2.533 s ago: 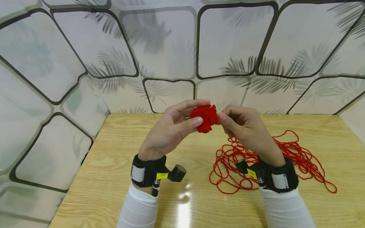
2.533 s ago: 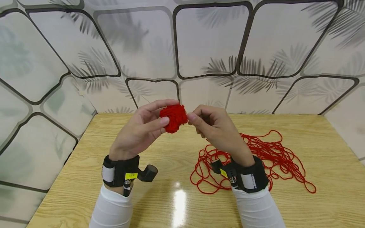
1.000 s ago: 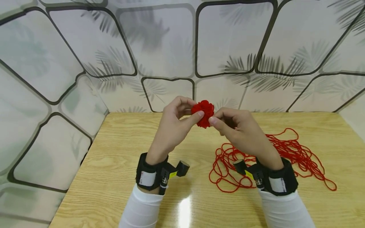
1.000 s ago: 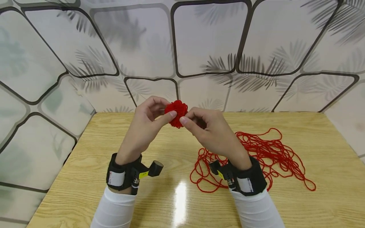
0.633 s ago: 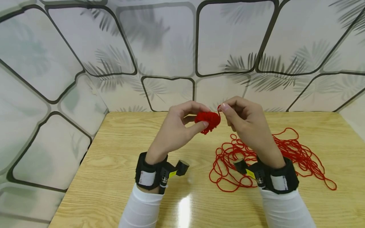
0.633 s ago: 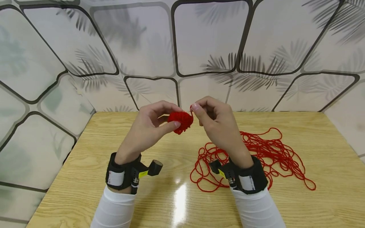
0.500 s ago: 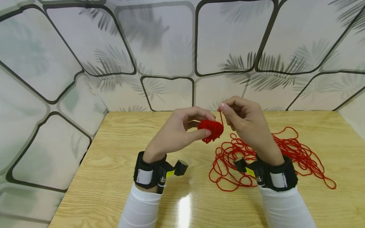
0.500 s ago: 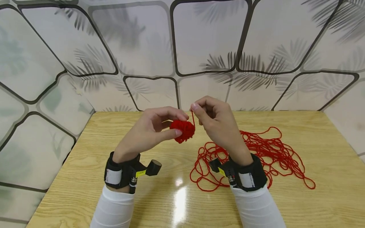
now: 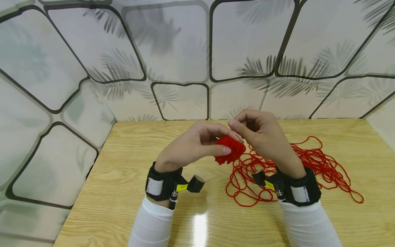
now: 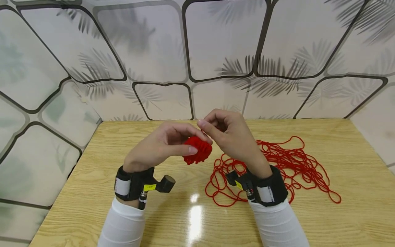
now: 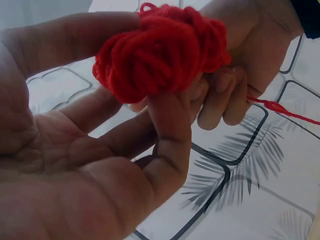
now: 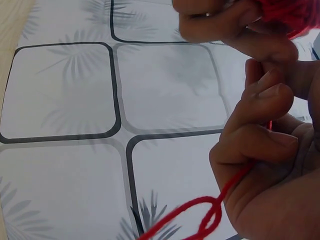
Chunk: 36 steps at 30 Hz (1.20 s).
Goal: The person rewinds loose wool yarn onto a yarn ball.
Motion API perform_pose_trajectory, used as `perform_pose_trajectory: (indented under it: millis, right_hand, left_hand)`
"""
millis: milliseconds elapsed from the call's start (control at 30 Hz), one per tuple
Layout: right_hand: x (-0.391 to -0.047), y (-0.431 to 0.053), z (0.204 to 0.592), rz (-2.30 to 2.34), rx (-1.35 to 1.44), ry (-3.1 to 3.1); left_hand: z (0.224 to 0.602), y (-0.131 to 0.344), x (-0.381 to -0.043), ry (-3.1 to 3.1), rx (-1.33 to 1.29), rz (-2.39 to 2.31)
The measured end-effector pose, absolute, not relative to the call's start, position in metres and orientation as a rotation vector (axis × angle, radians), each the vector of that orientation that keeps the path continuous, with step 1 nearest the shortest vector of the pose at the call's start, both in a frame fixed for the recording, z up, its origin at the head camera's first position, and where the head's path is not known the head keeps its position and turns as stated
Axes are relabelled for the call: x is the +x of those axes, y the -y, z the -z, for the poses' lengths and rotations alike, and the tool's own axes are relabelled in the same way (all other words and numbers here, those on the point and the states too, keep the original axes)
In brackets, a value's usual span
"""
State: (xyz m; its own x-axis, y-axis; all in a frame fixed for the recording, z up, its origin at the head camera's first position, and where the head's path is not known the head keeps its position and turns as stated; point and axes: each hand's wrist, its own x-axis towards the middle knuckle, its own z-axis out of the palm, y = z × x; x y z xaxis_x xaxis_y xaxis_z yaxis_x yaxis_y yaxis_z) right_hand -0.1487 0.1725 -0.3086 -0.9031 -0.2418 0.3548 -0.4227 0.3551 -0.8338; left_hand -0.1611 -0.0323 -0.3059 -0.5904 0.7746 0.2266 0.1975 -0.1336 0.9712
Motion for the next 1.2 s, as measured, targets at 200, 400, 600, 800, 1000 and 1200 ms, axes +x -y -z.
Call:
perform_pose_trajectory:
  millis: [200,400,600,800,1000,1200]
  right_hand:
    - [-0.144,-0.172,0.304,-1.537,0.618,2.362]
    - [-0.141,-0.172,0.301,-1.527,0.629,2.327]
    - [-0.137,-0.17,0.3,-1.485,0.647,2.357]
    - [-0.134,-0.164,0.3,-1.498,0.707,2.421]
    - [-0.134,-0.162,0.302,-1.635,0.869,2.439]
    - [-0.141,-0.161,0.305,-1.778,1.059,2.405]
  left_hand:
    - [0.307,0.031,-0.161,-1.814,0.968,-1.839]
    - [0.308,0.031,-0.163,-1.899,0.881,-1.967]
    - [0.31,0.027,-0.164,-2.018,0.823,-2.084]
    - [0.31,0.024,-0.166,-2.001,0.662,-2.318]
    - [0.305,0.022,-0.166,-1.71,0.55,-2.563]
    - [0.301,0.025,-0.163,-1.464,0.541,-2.614]
